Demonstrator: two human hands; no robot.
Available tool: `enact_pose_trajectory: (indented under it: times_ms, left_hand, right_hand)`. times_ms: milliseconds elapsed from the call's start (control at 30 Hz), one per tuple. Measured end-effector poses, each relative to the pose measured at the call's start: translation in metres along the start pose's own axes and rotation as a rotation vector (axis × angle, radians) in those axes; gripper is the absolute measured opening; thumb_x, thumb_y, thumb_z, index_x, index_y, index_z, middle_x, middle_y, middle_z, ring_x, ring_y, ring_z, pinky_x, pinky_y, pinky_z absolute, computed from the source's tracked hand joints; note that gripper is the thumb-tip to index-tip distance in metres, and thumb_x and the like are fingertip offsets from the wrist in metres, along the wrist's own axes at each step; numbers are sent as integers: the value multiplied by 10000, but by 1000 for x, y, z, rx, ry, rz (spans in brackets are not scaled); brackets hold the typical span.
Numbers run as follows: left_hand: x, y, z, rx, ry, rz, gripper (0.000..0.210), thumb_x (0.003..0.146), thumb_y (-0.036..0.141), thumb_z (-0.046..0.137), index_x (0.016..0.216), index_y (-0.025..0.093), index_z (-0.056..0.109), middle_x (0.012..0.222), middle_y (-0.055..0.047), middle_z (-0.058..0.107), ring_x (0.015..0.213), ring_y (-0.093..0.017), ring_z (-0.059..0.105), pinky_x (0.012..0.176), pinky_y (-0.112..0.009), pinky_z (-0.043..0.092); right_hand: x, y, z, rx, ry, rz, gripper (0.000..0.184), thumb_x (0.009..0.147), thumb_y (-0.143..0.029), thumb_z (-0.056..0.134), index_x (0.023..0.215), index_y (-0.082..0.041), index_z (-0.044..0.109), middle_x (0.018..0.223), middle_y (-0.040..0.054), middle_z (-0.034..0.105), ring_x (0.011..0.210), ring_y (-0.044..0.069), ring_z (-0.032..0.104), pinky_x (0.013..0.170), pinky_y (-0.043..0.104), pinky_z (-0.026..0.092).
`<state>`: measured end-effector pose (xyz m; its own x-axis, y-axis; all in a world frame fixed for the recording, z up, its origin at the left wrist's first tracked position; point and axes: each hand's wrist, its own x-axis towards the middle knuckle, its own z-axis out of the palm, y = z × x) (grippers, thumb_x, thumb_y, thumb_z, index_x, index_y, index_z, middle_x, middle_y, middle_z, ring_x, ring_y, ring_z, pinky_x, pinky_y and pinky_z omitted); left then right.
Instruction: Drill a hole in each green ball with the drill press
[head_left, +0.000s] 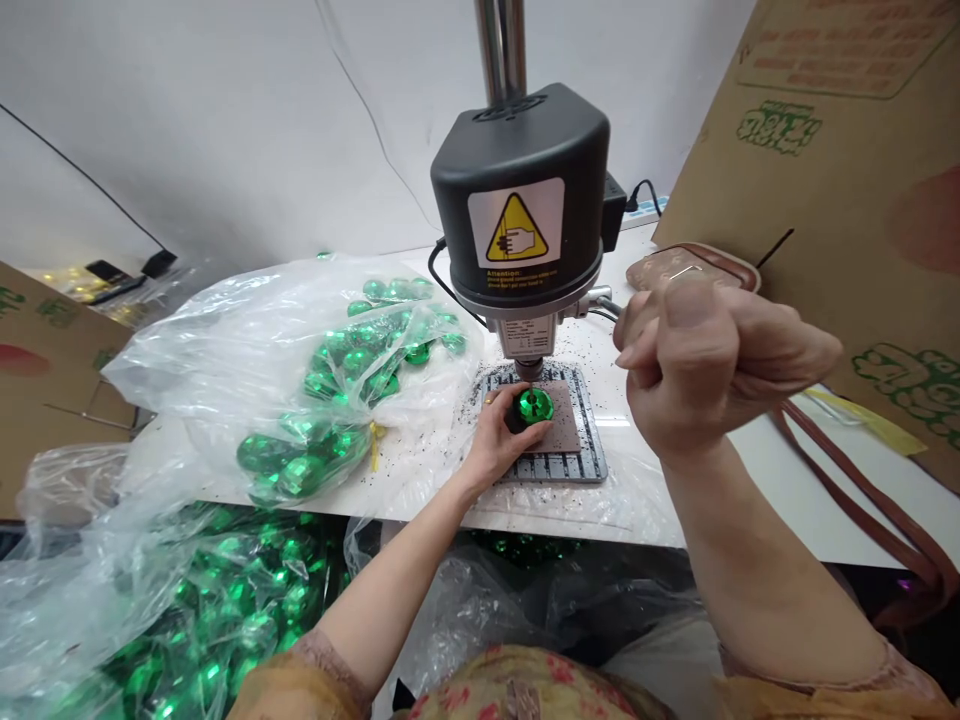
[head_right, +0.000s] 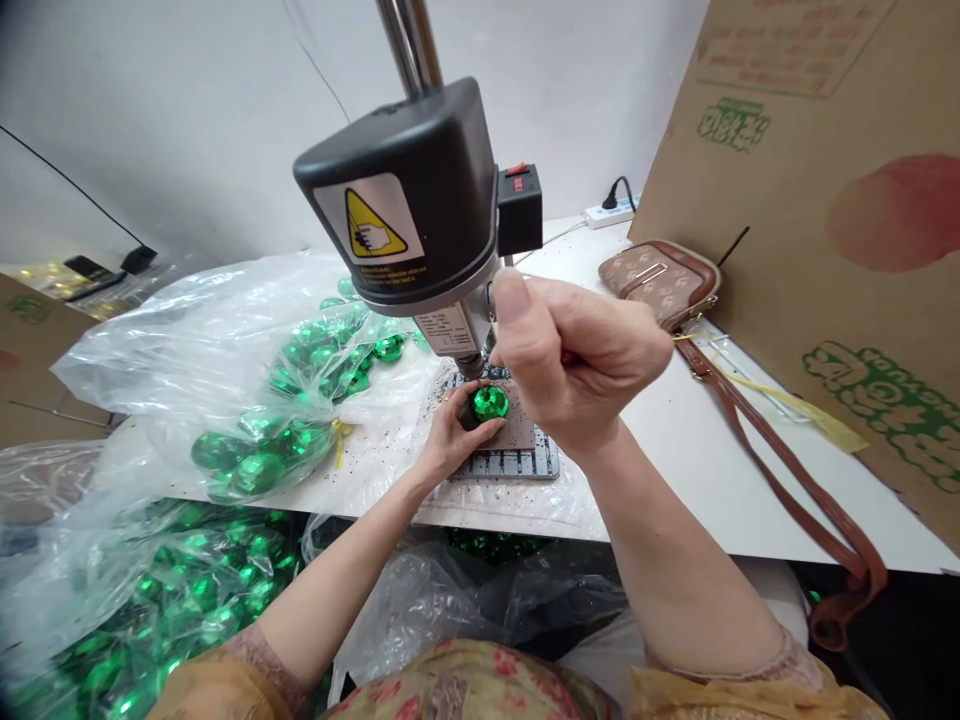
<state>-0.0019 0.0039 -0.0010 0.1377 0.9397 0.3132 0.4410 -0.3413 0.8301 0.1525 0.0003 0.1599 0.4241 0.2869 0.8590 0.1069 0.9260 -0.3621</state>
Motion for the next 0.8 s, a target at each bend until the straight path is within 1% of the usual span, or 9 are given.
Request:
enact_pose_trajectory:
  times_ms: [133,233,333,500,600,700,800]
  left_hand:
    - [0,1,0,-13,4,3,521,780,323,825,1255,220,639,1183,-88,658,1136,-260,608,1011,-402,491]
    - [0,1,0,-18,8,1,519,778,319,825,1253,218,640,1178,-86,661,1135,-258,606,1016,-403,488]
    - [0,1,1,-25,11,6,517,780,318,823,1253,217,639,1183,-88,658,1149,-261,602,1023,-406,484]
    - [0,0,1,-19,16,13,516,772,312,827,1245,223,641,1182,-87,655,1139,-265,607,1021,-418,485]
    - [-1,-1,1,-18,15,8,522,778,313,825,1256,223,635,1192,-93,647,1135,-265,611,1015,-418,488]
    - [-2,-1,1,-22,13,8,517,791,317,818,1265,230,632,1207,-94,643,1137,-261,612,1008,-410,493]
    - [-2,0,1,-21,18,17,506,799,322,814,1264,237,632,1200,-90,651,1133,-258,614,997,-404,499]
  right_hand:
    - [-2,0,-4,-22,-13,-1,431,910,-206,587,497,-186,464,449,-65,352,399,42,371,413,259,257]
    - [-4,0,-7,-35,-43,5,468,912,-208,587,469,-178,437,445,-60,338,409,48,402,418,258,280]
    - [-6,2,-9,-64,-58,-6,488,910,-217,588,452,-179,425,452,-54,366,424,60,444,416,267,310]
    - [-11,6,-9,-62,-21,-116,527,906,-199,592,446,-164,337,419,-64,321,383,39,369,399,258,278]
    - [-12,10,-10,-62,-8,-166,519,895,-175,597,455,-159,323,420,-64,327,378,37,361,395,260,277]
    - [-13,13,-13,-32,-45,-204,484,881,-136,590,471,-165,334,435,-64,352,382,41,373,389,264,292]
    - [-14,16,-16,11,-102,-235,438,847,-70,589,493,-168,352,457,-67,346,391,37,370,395,258,292]
